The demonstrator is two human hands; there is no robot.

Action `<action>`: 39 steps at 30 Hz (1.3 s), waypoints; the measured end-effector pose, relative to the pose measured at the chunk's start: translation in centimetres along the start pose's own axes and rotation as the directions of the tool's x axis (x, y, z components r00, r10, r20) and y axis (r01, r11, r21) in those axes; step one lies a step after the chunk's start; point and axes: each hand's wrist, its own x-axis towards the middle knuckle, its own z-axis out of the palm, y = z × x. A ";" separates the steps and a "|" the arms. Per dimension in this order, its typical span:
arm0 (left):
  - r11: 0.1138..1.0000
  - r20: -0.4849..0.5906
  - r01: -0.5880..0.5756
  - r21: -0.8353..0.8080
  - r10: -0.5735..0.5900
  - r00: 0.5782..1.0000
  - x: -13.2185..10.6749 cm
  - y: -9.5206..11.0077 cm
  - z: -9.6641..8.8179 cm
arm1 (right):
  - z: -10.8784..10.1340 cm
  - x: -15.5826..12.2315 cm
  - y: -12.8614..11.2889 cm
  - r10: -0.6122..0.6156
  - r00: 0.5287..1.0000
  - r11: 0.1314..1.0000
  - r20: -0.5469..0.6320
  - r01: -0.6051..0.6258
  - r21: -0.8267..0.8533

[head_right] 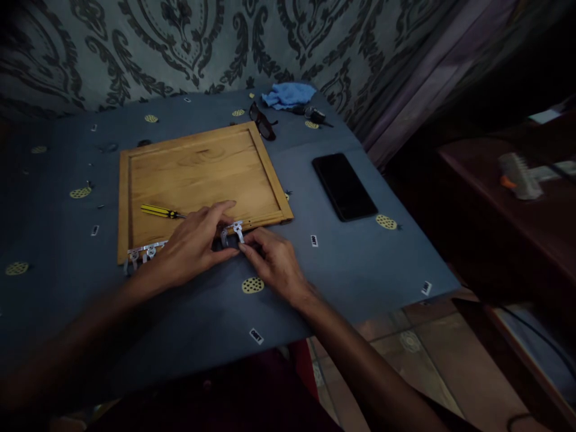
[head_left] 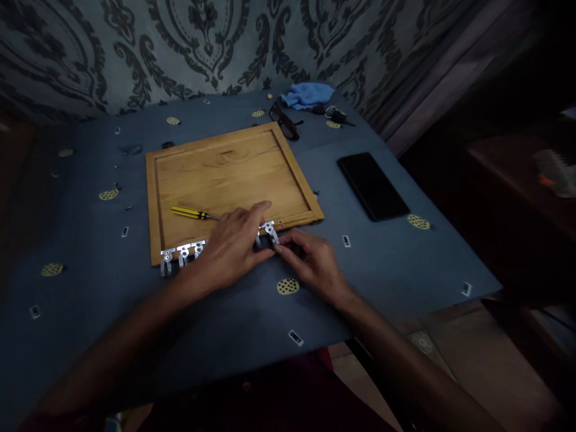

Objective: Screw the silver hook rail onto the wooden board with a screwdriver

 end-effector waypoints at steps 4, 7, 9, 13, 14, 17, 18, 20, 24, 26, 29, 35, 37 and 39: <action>0.998 -0.036 -0.029 0.051 0.031 0.999 -0.2 0.0 0.3 | 0.1 0.1 0.0 -0.006 1.000 1.000 -0.002 0.006 0.007; 0.996 -0.054 -0.032 0.089 0.037 0.998 -0.2 0.2 0.6 | 0.1 0.2 -0.1 -0.001 1.000 1.000 -0.008 0.001 0.005; 0.994 -0.051 -0.014 0.108 0.020 0.998 -0.1 0.4 0.7 | 0.0 0.2 -0.2 -0.003 1.000 1.000 -0.008 0.003 0.011; 0.992 -0.048 0.015 0.127 -0.009 0.999 0.0 0.8 0.8 | -0.2 0.3 -0.6 0.002 1.000 1.000 0.001 -0.002 0.021; 0.991 -0.050 0.020 0.130 -0.014 0.999 0.0 0.9 0.8 | -0.2 0.3 -0.7 0.009 1.000 1.000 0.004 -0.009 0.020; 0.991 -0.050 0.042 0.127 -0.036 0.998 0.0 1.0 0.9 | -0.3 0.3 -0.9 0.029 1.000 0.999 0.011 -0.029 0.016; 0.991 -0.047 0.048 0.123 -0.042 0.998 0.0 1.0 0.9 | -0.3 0.3 -0.9 0.030 0.999 0.999 0.012 -0.031 0.015; 0.991 -0.044 0.056 0.118 -0.051 0.998 0.0 1.0 1.0 | -0.3 0.3 -0.9 0.023 1.000 1.000 0.012 -0.023 0.015; 0.992 -0.046 0.055 0.111 -0.050 0.998 0.0 1.2 1.0 | -0.3 0.3 -0.6 -0.015 1.000 1.000 0.006 0.015 0.010; 0.993 -0.047 0.062 0.103 -0.058 0.997 0.0 1.2 1.0 | -0.3 0.3 -0.6 -0.023 1.000 1.000 0.014 0.023 -0.002; 0.992 -0.058 0.078 0.097 -0.073 0.996 0.0 1.3 1.0 | -0.4 0.1 -0.6 -0.028 0.999 0.999 0.025 0.029 -0.018; 0.993 -0.076 0.081 0.084 -0.074 0.994 0.0 1.3 1.2 | -0.6 -0.4 -0.3 -0.113 0.992 0.980 -0.050 0.103 -0.170; 0.994 -0.086 0.080 0.075 -0.074 0.994 0.0 1.3 1.3 | -0.6 -0.5 0.0 -0.127 0.991 0.966 -0.031 0.116 -0.230; 0.994 -0.096 0.081 0.066 -0.075 0.993 -0.1 1.3 1.3 | -0.6 -0.6 0.1 -0.135 0.991 0.958 -0.010 0.128 -0.258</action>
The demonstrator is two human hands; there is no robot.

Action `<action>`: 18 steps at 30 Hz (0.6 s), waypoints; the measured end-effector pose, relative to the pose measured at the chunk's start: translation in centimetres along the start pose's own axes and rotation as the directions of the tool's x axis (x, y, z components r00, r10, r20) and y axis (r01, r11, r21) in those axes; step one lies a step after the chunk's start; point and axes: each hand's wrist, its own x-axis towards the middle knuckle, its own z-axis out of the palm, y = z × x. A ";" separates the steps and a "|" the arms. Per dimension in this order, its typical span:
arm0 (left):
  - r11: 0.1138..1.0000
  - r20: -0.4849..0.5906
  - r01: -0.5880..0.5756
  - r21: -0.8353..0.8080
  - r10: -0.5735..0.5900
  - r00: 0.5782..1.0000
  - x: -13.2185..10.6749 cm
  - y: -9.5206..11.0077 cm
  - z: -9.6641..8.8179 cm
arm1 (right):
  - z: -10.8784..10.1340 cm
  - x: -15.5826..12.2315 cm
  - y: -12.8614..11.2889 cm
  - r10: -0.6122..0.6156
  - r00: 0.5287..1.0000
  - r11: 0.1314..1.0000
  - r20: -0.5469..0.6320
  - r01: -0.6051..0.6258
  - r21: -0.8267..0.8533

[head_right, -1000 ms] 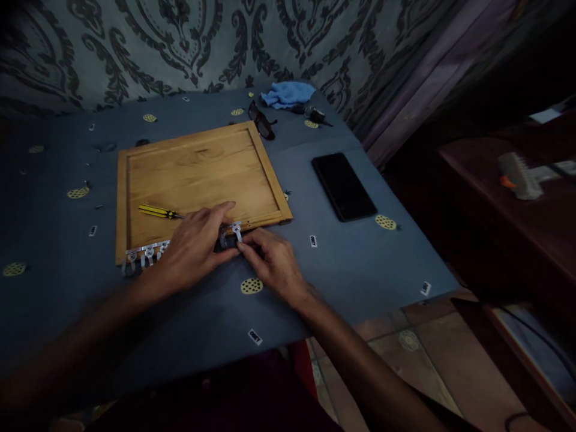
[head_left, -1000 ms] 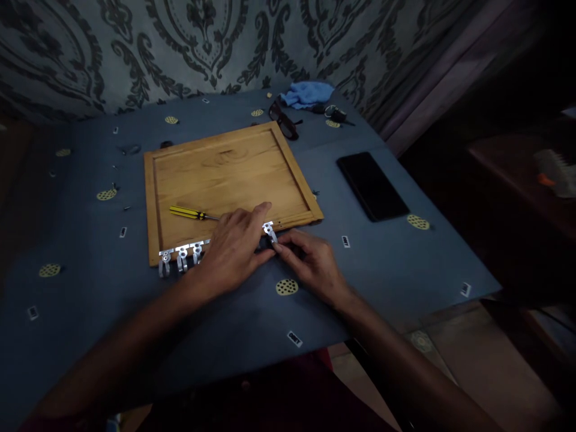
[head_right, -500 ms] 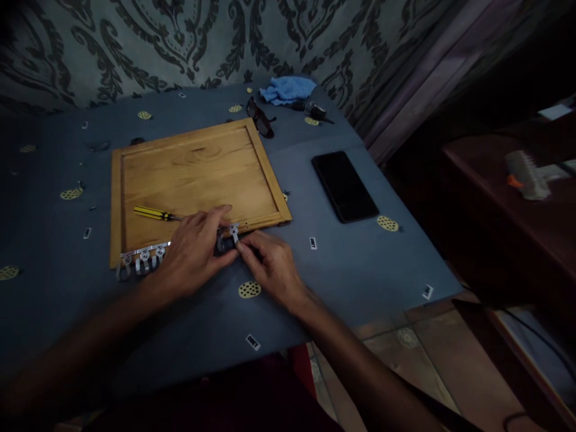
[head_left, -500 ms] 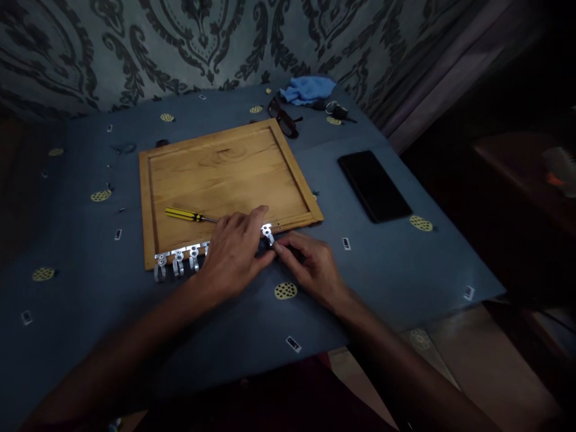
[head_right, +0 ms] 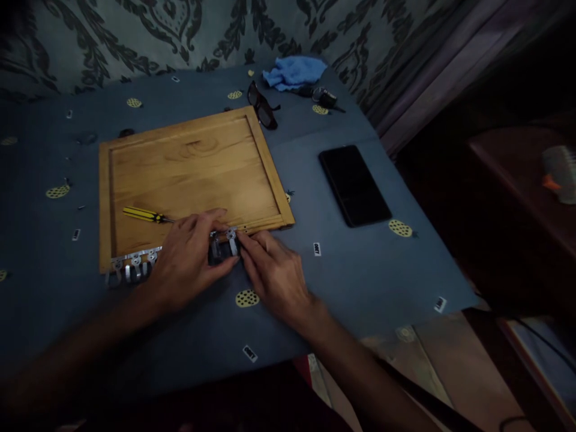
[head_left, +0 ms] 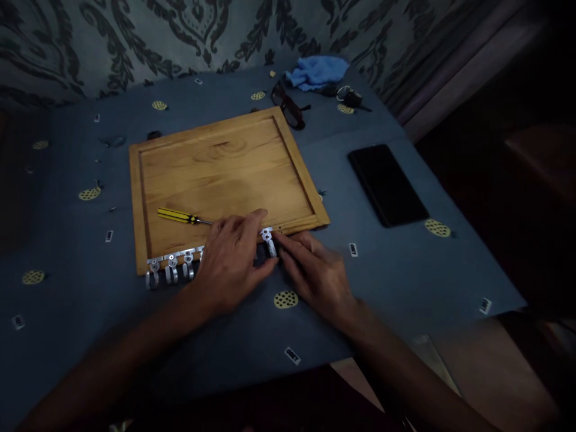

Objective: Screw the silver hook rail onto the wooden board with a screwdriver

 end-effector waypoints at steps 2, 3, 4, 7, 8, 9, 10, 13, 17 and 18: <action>1.000 -0.005 0.002 -0.006 -0.002 1.000 -0.1 -0.1 0.1 | 0.0 0.0 0.0 -0.012 1.000 1.000 0.006 0.012 -0.007; 1.000 -0.007 0.002 -0.007 -0.002 1.000 -0.1 -0.1 0.1 | 0.0 0.0 -0.1 -0.014 1.000 1.000 0.006 0.014 -0.009; 1.000 -0.010 -0.001 -0.006 0.001 1.000 -0.1 -0.1 0.1 | 0.0 0.0 -0.1 -0.017 1.000 1.000 0.006 0.017 -0.013; 1.000 -0.021 -0.022 0.003 0.022 1.000 -0.1 -0.2 0.2 | 0.0 0.1 -0.3 -0.052 0.999 0.998 0.004 0.052 -0.035; 1.000 -0.026 -0.028 0.006 0.028 0.999 -0.1 -0.2 0.2 | -0.1 0.2 -0.3 -0.067 0.998 0.997 0.001 0.067 -0.040; 0.999 -0.033 -0.034 0.008 0.034 0.999 -0.1 -0.2 0.2 | -0.1 0.2 -0.3 -0.080 0.997 0.996 0.001 0.080 -0.042; 0.999 -0.039 -0.040 0.011 0.040 0.998 -0.1 -0.2 0.2 | -0.1 0.2 -0.3 -0.089 0.996 0.995 0.000 0.089 -0.042; 0.998 -0.054 -0.056 0.021 0.058 0.997 -0.2 -0.2 0.2 | -0.1 0.1 -0.2 -0.090 0.996 0.995 0.014 0.090 -0.034; 0.998 -0.066 -0.050 0.024 0.052 0.996 -0.2 -0.1 0.3 | -0.1 0.0 0.0 -0.087 0.996 0.995 0.033 0.088 -0.036; 0.999 -0.066 -0.049 0.023 0.051 0.997 -0.2 -0.1 0.4 | 0.0 0.0 0.0 -0.092 0.995 0.995 0.030 0.093 -0.043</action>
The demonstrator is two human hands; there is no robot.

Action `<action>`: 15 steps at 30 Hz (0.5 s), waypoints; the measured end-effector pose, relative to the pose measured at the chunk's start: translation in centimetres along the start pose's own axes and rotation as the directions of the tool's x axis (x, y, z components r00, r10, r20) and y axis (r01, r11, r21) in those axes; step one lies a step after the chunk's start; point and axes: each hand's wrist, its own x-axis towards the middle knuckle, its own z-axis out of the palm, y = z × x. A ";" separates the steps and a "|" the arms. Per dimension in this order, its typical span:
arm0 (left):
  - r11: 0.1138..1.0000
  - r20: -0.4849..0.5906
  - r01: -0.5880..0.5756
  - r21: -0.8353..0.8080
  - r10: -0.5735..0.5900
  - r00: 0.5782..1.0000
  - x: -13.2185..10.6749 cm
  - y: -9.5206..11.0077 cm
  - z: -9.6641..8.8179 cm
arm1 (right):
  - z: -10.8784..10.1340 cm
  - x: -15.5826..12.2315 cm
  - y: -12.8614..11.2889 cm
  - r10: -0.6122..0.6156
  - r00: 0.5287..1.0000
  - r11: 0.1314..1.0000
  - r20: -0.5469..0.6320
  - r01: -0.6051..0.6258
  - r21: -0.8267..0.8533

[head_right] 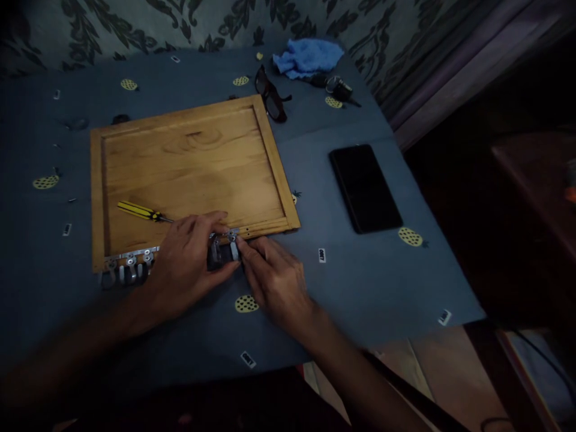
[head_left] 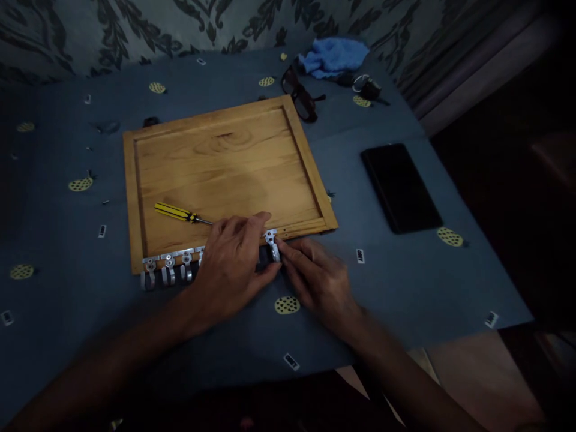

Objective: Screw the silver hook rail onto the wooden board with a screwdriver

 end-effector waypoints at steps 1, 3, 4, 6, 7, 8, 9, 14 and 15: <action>1.000 0.001 0.000 -0.002 0.000 1.000 0.0 0.0 0.0 | 0.0 0.0 0.0 -0.005 1.000 1.000 -0.002 0.005 -0.008; 1.000 0.006 -0.003 -0.003 0.003 1.000 0.0 0.0 0.0 | 0.0 0.1 0.1 -0.020 1.000 1.000 -0.005 0.020 -0.016; 1.000 0.006 -0.003 -0.003 0.003 1.000 0.0 0.1 -0.1 | 0.0 0.1 0.1 -0.024 1.000 1.000 -0.003 0.024 -0.017; 1.000 0.002 -0.005 0.001 0.005 1.000 0.0 0.0 -0.1 | -0.1 0.2 0.1 -0.028 1.000 1.000 0.000 0.028 -0.012; 1.000 -0.003 -0.006 0.003 0.006 1.000 0.0 0.0 -0.1 | -0.1 0.2 0.1 -0.029 1.000 1.000 -0.001 0.029 -0.009; 1.000 -0.006 -0.009 0.004 0.009 1.000 0.0 0.0 -0.1 | -0.2 0.3 0.0 -0.032 0.999 0.999 -0.003 0.032 -0.006; 1.000 -0.010 -0.011 0.003 0.011 1.000 0.0 0.0 -0.1 | -0.2 0.3 0.0 -0.034 0.999 0.999 -0.007 0.034 -0.004; 1.000 -0.010 -0.012 -0.013 0.012 1.000 0.1 0.0 0.0 | -0.2 0.3 0.0 -0.038 0.999 0.999 -0.007 0.038 -0.021; 1.000 -0.010 -0.010 -0.015 0.010 1.000 0.1 0.0 0.0 | -0.2 0.3 0.0 -0.037 0.999 0.999 -0.006 0.037 -0.022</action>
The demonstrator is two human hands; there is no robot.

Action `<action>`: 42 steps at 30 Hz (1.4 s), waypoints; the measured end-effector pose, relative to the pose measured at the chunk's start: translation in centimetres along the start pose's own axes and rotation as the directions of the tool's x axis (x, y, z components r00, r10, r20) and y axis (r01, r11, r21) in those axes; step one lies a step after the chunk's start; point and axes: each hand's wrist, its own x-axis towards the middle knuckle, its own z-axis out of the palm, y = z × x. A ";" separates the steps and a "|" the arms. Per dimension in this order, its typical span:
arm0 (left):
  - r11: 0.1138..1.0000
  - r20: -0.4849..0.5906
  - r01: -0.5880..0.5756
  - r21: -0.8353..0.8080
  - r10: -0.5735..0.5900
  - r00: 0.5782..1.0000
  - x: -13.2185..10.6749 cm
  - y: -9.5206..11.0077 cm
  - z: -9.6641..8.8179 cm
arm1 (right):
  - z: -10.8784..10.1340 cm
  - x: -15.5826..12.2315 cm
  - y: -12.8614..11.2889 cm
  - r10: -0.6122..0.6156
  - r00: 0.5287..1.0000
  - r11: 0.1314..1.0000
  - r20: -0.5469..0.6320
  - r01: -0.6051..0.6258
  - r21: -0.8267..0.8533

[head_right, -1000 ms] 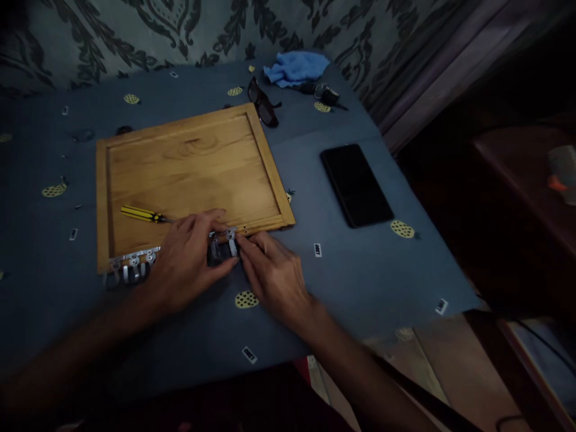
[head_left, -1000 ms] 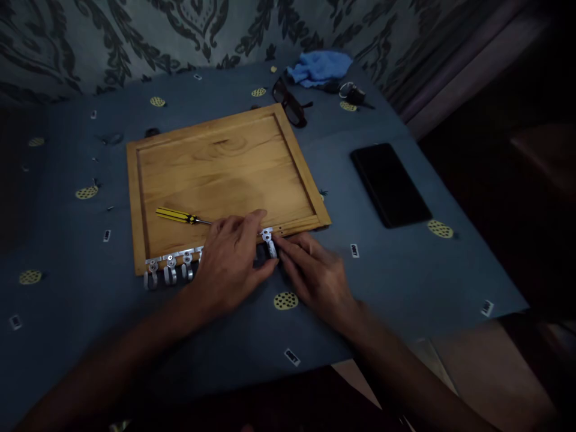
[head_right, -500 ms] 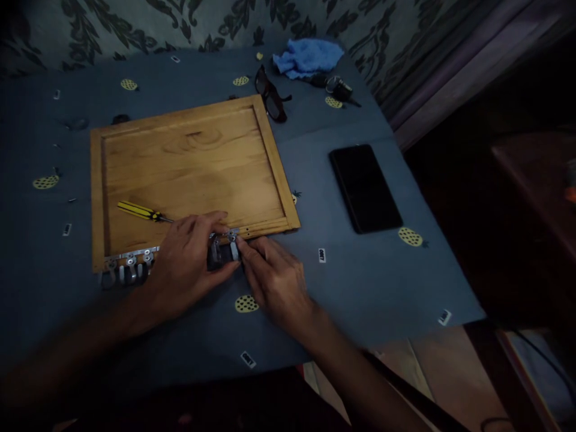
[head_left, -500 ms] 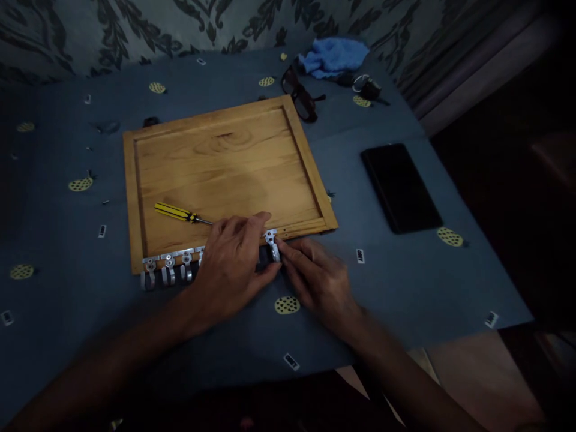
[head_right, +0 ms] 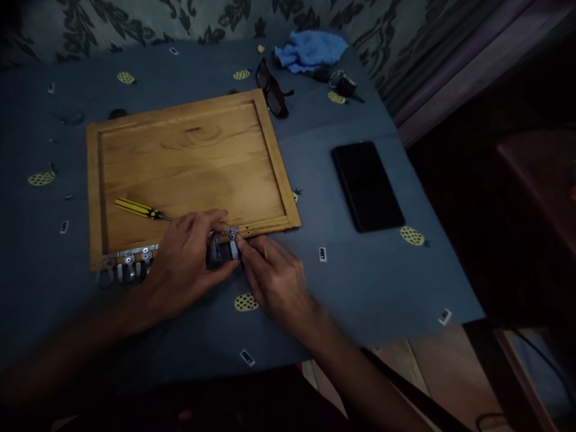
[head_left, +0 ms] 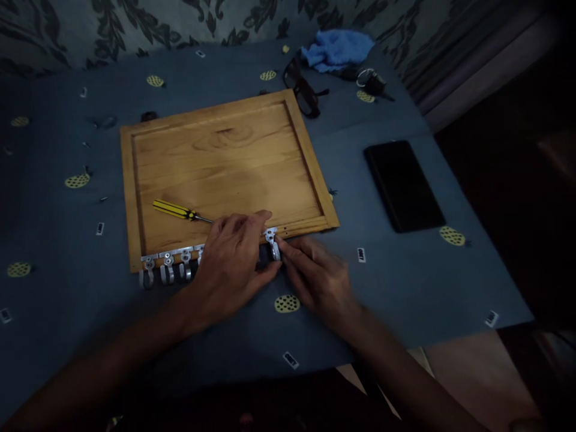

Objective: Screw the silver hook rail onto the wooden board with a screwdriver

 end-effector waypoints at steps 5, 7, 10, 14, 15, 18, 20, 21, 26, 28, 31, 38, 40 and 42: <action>1.000 -0.015 -0.003 0.003 0.003 1.000 0.0 -0.1 0.0 | 0.0 0.0 0.0 -0.008 1.000 1.000 -0.007 0.008 -0.005; 1.000 -0.019 -0.006 0.005 0.006 1.000 -0.1 -0.1 0.1 | 0.0 0.1 -0.1 -0.004 1.000 1.000 -0.008 0.004 -0.014; 1.000 -0.020 -0.013 0.010 0.013 1.000 -0.1 -0.1 0.1 | 0.0 0.1 -0.1 -0.001 1.000 1.000 -0.006 0.000 -0.010; 1.000 -0.028 -0.018 0.004 0.018 0.999 -0.1 -0.1 0.1 | 0.0 0.1 0.0 -0.015 1.000 1.000 -0.009 0.015 -0.005; 1.000 -0.029 -0.017 -0.001 0.017 0.999 -0.1 -0.1 0.1 | 0.0 0.1 0.0 -0.014 1.000 1.000 -0.007 0.014 -0.009; 1.000 -0.030 -0.019 -0.010 0.019 0.999 -0.2 -0.1 0.1 | 0.1 0.0 0.0 -0.006 1.000 1.000 -0.013 0.006 -0.017; 1.000 -0.029 -0.026 -0.008 0.026 0.999 -0.2 -0.1 0.1 | 0.2 0.0 0.0 0.002 1.000 1.000 -0.018 -0.002 -0.024; 1.000 -0.027 -0.028 -0.006 0.028 0.999 -0.3 -0.1 0.1 | 0.2 -0.1 0.0 0.004 1.000 1.000 -0.020 -0.005 -0.026; 0.999 -0.030 -0.041 -0.008 0.041 0.999 -0.3 -0.2 0.2 | 0.2 0.0 -0.1 0.003 1.000 1.000 -0.026 -0.004 -0.013; 0.999 -0.030 -0.042 -0.010 0.042 0.999 -0.2 -0.2 0.2 | 0.2 -0.1 -0.1 0.008 1.000 1.000 -0.017 -0.008 -0.013; 0.999 -0.020 -0.029 -0.023 0.029 0.999 -0.2 -0.2 0.2 | 0.2 -0.1 -0.1 0.026 1.000 1.000 -0.006 -0.026 -0.001; 0.999 -0.008 -0.022 -0.030 0.022 1.000 -0.2 -0.2 0.0 | 0.1 0.2 -0.3 0.012 1.000 1.000 -0.011 -0.012 -0.024; 0.999 -0.011 -0.020 -0.025 0.020 1.000 -0.2 -0.2 0.1 | 0.1 0.2 -0.3 0.007 1.000 1.000 -0.014 -0.007 -0.026; 1.000 -0.014 -0.025 -0.017 0.024 1.000 -0.2 -0.2 0.1 | 0.1 0.2 -0.3 0.003 1.000 1.000 -0.017 -0.003 -0.030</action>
